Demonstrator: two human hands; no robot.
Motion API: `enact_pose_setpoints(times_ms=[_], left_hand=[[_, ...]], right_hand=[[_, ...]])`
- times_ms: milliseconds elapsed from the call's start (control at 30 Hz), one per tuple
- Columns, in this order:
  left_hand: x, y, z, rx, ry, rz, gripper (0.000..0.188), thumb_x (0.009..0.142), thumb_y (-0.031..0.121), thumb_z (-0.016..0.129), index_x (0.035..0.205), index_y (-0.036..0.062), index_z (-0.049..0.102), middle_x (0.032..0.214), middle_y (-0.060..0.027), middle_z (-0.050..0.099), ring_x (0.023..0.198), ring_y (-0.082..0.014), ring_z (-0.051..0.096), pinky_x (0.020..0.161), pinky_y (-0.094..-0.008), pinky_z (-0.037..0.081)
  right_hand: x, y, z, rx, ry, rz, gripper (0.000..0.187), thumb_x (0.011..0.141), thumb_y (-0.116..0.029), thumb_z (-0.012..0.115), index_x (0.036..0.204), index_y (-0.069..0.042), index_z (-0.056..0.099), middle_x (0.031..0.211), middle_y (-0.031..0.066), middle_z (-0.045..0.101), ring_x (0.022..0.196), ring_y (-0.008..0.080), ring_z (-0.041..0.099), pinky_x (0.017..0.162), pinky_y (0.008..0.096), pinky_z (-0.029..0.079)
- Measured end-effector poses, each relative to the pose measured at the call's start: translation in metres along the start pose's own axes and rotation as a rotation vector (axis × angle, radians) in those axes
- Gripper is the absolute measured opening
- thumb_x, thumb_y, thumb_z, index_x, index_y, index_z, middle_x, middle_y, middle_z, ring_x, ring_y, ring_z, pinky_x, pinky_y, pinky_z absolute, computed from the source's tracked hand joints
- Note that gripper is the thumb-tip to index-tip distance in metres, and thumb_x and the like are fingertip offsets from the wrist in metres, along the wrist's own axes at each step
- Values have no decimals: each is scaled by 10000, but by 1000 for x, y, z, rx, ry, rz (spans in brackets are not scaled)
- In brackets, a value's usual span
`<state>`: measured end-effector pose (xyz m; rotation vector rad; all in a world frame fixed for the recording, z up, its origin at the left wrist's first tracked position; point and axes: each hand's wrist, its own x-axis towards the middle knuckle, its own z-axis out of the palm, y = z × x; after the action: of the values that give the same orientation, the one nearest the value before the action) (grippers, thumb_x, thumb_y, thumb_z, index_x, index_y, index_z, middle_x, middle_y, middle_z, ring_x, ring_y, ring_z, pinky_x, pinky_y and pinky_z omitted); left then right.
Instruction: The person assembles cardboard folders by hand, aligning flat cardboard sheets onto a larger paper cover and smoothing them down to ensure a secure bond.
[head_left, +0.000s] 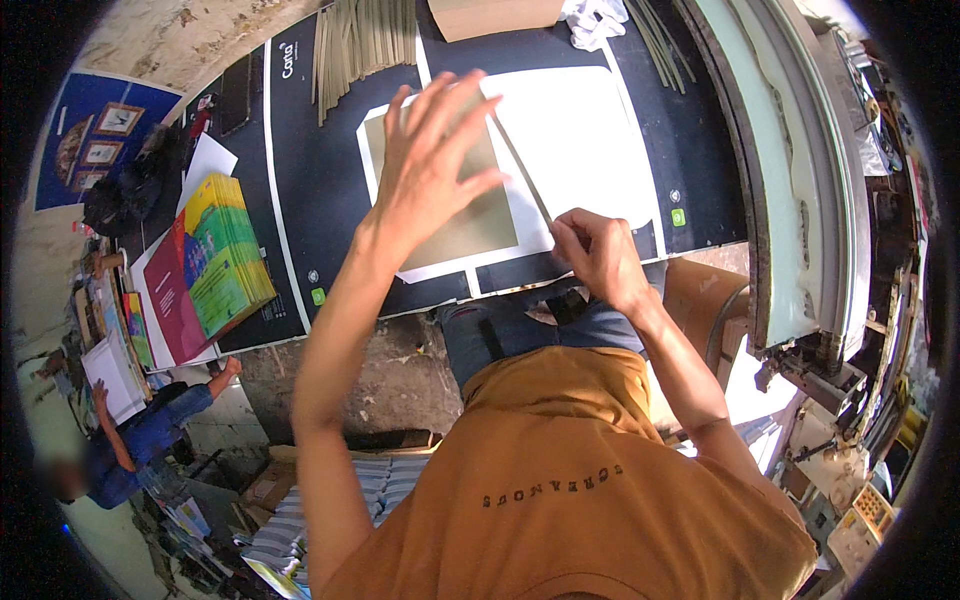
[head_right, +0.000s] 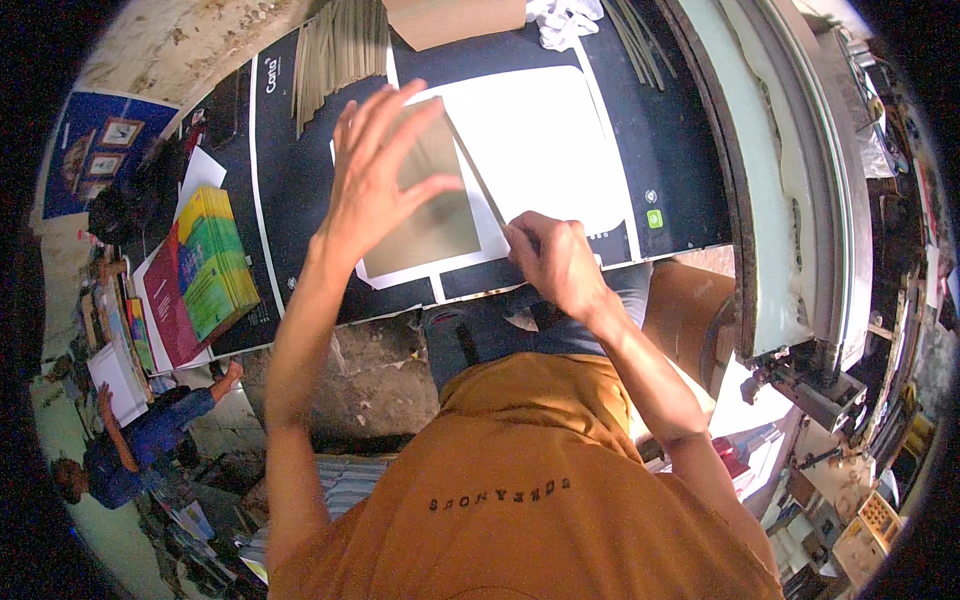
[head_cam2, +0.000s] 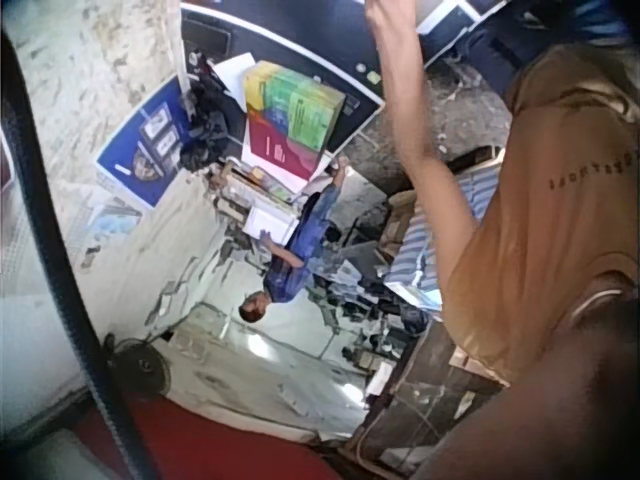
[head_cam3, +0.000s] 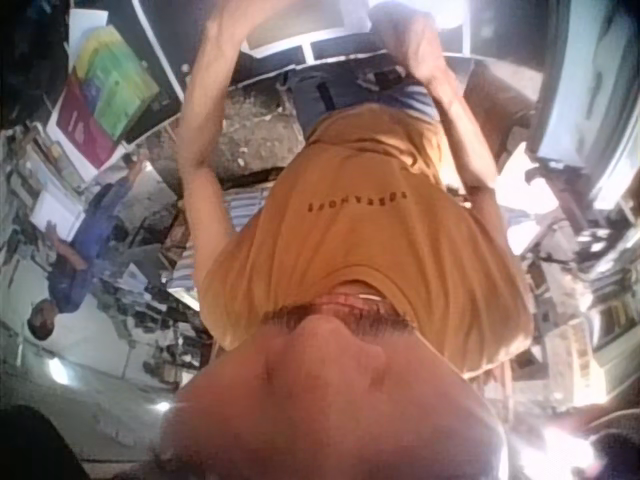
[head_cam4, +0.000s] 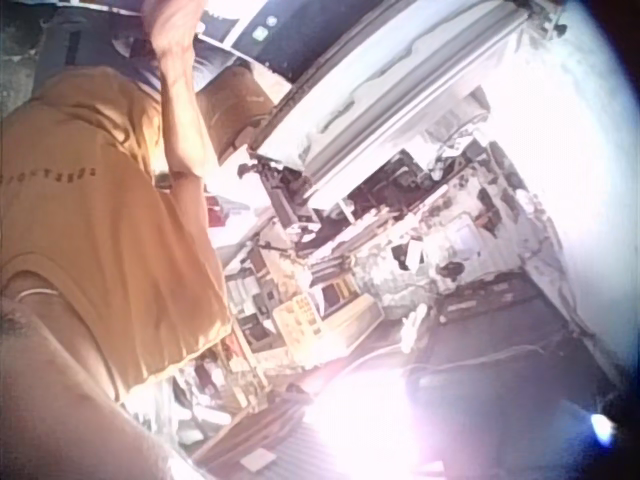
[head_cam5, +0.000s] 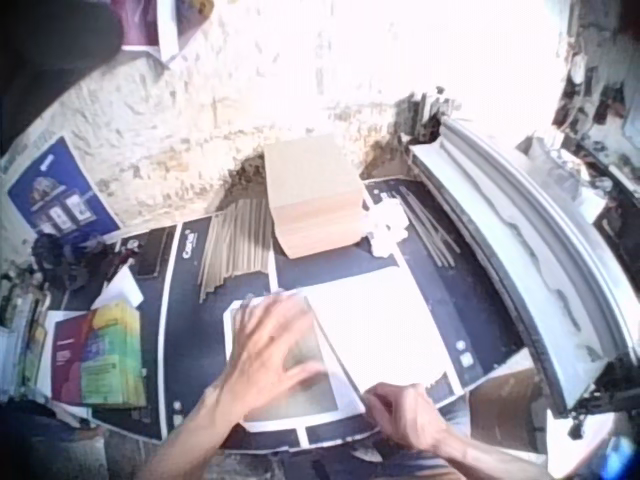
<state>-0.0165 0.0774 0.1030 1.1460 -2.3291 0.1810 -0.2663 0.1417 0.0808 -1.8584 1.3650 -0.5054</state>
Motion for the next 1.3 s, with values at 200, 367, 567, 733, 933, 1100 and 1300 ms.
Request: enact_pose_setpoints(times_ms=[200,367,567,733,933,1100,1300], left_hand=[[-46,-14,96,-285,29,-381,523,1002,207,642,1487,48,531,1563,-120,508,1471,-355,428,1218,-490,322],[-53,-11,119,-238,-160,-344,533,1031,309,567,1506,72,518,1595,-80,477,1509,-325,372,1234,-568,253],[-52,-8,118,-97,-246,-326,605,1010,346,586,1555,118,460,1654,-18,392,1536,-279,322,1257,-548,213],[-51,-6,120,-76,-243,-343,646,999,361,594,1572,113,428,1662,-21,373,1534,-271,325,1259,-544,211],[-51,-5,121,-69,-228,-351,644,993,359,597,1564,104,440,1657,-25,381,1532,-271,329,1258,-538,213],[-50,-4,121,-75,-232,-356,639,992,359,600,1558,103,450,1656,-25,384,1529,-270,334,1260,-537,211],[-51,-5,123,-77,-216,-363,639,986,368,621,1547,103,468,1649,-18,397,1528,-265,339,1257,-540,221]], right_hand=[[26,13,43,472,-27,294,276,1028,-165,612,963,81,718,717,91,742,498,101,628,488,275,510],[32,16,56,482,-18,357,277,1040,-175,615,980,78,712,743,87,743,499,90,601,482,257,483],[31,10,58,602,-48,456,264,1032,-176,639,1030,81,703,766,82,744,524,76,609,478,230,470],[13,17,62,771,-72,500,259,1015,-168,666,1066,85,695,808,89,753,566,79,649,491,224,496],[-2,14,67,875,-23,559,286,1023,-177,676,1102,98,680,869,110,752,651,113,692,535,215,518],[-8,18,71,837,19,564,283,1018,-163,676,1082,112,689,876,127,758,679,139,723,529,249,546],[-21,15,66,730,-25,596,258,1002,-165,699,1078,81,714,864,118,764,661,126,717,550,266,557]])
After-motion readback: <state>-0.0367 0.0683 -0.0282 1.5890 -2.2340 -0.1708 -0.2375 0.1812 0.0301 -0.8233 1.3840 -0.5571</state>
